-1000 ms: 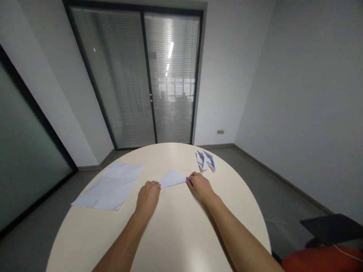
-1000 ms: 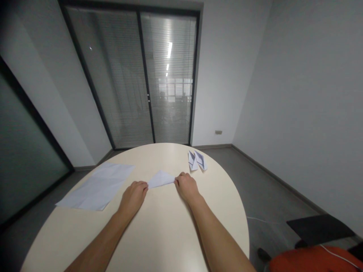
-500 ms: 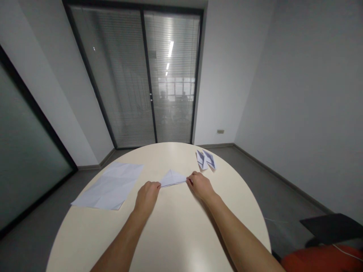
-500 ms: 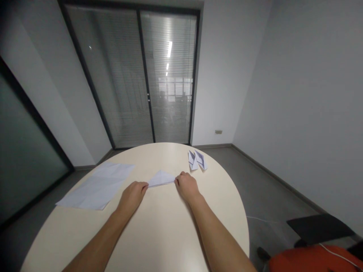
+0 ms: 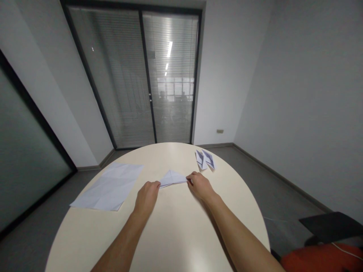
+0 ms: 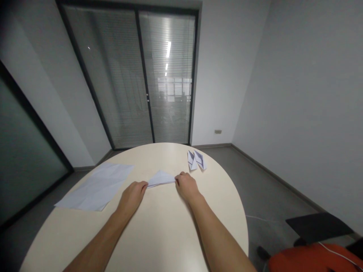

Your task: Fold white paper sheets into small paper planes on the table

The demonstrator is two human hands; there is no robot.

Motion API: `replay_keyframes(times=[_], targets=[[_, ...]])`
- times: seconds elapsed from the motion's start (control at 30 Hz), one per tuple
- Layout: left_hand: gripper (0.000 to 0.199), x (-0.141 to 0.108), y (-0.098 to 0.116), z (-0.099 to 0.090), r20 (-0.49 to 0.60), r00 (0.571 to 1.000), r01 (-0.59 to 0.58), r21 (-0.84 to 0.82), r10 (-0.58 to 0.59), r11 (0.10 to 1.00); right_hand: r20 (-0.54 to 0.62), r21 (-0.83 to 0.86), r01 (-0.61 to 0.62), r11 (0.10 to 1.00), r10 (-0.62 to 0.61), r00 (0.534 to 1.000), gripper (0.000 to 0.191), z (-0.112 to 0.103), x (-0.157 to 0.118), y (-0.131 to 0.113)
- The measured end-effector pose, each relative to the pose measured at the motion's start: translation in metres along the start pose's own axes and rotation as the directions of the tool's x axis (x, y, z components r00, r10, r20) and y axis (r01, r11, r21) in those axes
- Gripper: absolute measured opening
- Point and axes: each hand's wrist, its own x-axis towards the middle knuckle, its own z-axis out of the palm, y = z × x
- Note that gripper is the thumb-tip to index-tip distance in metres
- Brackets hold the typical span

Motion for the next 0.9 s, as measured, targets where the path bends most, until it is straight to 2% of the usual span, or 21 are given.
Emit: replay_keyframes(times=[0.57,0.9], targets=[[0.031,-0.0013,0.0034,-0.0037,0.006,1.000,0.007,0.015,-0.007,1.000,-0.102,0.015,-0.094,0.995,0.095,0.990,0.032,0.0041,0.0032,0.0012],[0.030,-0.0010,0.0035,-0.0025,-0.011,1.000,0.013,0.017,-0.013,1.000,-0.119,0.054,-0.056,0.997,0.062,0.991,0.030,-0.0008,0.0023,-0.0009]])
